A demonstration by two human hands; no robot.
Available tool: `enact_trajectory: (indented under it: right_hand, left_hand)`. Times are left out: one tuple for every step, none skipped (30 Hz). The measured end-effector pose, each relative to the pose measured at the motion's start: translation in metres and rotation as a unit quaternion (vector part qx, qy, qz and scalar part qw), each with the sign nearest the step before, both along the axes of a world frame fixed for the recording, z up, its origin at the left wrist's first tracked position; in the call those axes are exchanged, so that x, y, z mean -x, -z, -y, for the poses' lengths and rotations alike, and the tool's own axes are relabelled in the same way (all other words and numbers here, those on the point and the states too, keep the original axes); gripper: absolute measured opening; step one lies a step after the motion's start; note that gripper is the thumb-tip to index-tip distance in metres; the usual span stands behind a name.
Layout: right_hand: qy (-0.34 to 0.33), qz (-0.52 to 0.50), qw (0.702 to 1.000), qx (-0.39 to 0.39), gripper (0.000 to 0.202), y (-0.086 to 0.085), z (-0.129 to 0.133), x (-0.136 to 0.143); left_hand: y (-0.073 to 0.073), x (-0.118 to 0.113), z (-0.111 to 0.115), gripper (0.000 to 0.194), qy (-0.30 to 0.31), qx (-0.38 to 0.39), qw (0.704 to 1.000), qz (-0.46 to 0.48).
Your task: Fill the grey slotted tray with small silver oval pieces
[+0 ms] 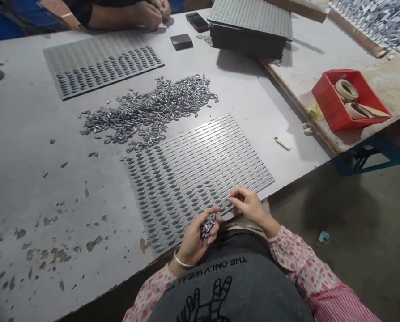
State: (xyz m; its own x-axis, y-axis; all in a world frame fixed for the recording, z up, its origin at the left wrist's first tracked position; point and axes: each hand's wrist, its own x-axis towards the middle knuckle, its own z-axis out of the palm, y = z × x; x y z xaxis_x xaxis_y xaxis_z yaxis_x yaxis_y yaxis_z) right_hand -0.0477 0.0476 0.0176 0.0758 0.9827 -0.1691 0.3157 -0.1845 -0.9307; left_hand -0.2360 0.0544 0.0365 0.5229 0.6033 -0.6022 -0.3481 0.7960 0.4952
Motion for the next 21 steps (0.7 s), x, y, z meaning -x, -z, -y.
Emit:
enact_trajectory:
  right_hand:
    - [-0.012, 0.054, 0.998, -0.014, 0.016, 0.003, -0.001, -0.003]
    - [-0.031, 0.102, 0.994, -0.027, 0.014, 0.005, -0.003, -0.006]
    - [-0.053, 0.142, 0.988, -0.038, 0.011, 0.008, -0.003, -0.006]
    - [-0.073, 0.175, 0.981, -0.047, 0.01, 0.01, -0.004, -0.006]
    - [-0.089, 0.203, 0.974, -0.055, 0.009, 0.012, -0.005, -0.004]
    - [-0.1, 0.226, 0.967, -0.06, 0.009, 0.013, -0.005, -0.002]
    - [-0.106, 0.247, 0.961, -0.065, 0.009, 0.014, -0.006, 0.0]
    - [-0.106, 0.266, 0.956, -0.068, 0.01, 0.015, -0.007, 0.003]
    - [-0.103, 0.283, 0.951, -0.071, 0.011, 0.015, -0.007, 0.005]
    - [-0.098, 0.297, 0.947, -0.072, 0.011, 0.015, -0.007, 0.006]
    - [-0.091, 0.305, 0.945, -0.073, 0.011, 0.015, -0.008, 0.007]
    - [-0.084, 0.307, 0.945, -0.072, 0.011, 0.015, -0.008, 0.007]
    - [-0.078, 0.3, 0.948, -0.073, 0.011, 0.014, -0.008, 0.007]
    - [-0.072, 0.283, 0.954, -0.074, 0.011, 0.012, -0.008, 0.007]
    - [-0.069, 0.255, 0.961, -0.076, 0.011, 0.009, -0.008, 0.006]
    - [-0.074, 0.219, 0.97, -0.079, 0.012, 0.006, -0.008, 0.005]
    - [-0.087, 0.177, 0.977, -0.083, 0.013, 0.002, -0.008, 0.004]
    - [-0.111, 0.133, 0.981, -0.086, 0.015, -0.003, -0.008, 0.003]
    - [-0.143, 0.09, 0.982, -0.087, 0.017, -0.008, -0.008, 0.003]
    - [-0.18, 0.048, 0.979, -0.085, 0.019, -0.012, -0.007, 0.003]
    - [-0.215, 0.008, 0.973, -0.079, 0.02, -0.016, -0.007, 0.004]
  left_hand:
    - [0.0, 0.001, 0.0, 0.03, 0.0, 0.02, 1.0, 0.003]
    - [0.0, 0.001, 0.0, 0.03, 0.0, 0.038, 0.999, 0.003]
    - [0.0, 0.001, 0.0, 0.029, 0.0, 0.053, 0.999, 0.004]
    - [0.0, 0.001, 0.0, 0.028, -0.001, 0.063, 0.998, 0.006]
    - [0.0, 0.001, 0.0, 0.026, -0.003, 0.07, 0.998, 0.009]
    - [0.001, 0.001, 0.0, 0.025, -0.004, 0.072, 0.997, 0.013]
    - [0.001, 0.001, 0.0, 0.023, -0.004, 0.073, 0.997, 0.016]
    - [0.001, 0.001, 0.0, 0.022, -0.003, 0.073, 0.997, 0.018]
    - [0.001, 0.0, 0.0, 0.021, -0.001, 0.071, 0.997, 0.019]
    - [0.001, 0.0, 0.0, 0.021, 0.0, 0.067, 0.998, 0.019]
    - [0.001, 0.0, 0.0, 0.022, 0.002, 0.062, 0.998, 0.017]
    - [0.001, 0.0, 0.0, 0.023, 0.002, 0.056, 0.998, 0.016]
    - [0.001, -0.001, 0.0, 0.024, 0.003, 0.049, 0.999, 0.013]
    - [0.001, -0.001, 0.0, 0.025, 0.005, 0.043, 0.999, 0.011]
    - [0.001, -0.002, -0.001, 0.025, 0.01, 0.038, 0.999, 0.008]
    - [0.001, -0.002, -0.001, 0.026, 0.017, 0.035, 0.999, 0.007]
    - [0.001, -0.003, -0.001, 0.026, 0.028, 0.032, 0.999, 0.007]
    - [0.001, -0.004, -0.001, 0.028, 0.042, 0.03, 0.999, 0.008]
    - [0.001, -0.004, -0.001, 0.03, 0.057, 0.027, 0.998, 0.008]
    - [0.001, -0.005, -0.001, 0.033, 0.074, 0.023, 0.997, 0.006]
    - [0.002, -0.006, 0.0, 0.036, 0.09, 0.017, 0.996, 0.001]
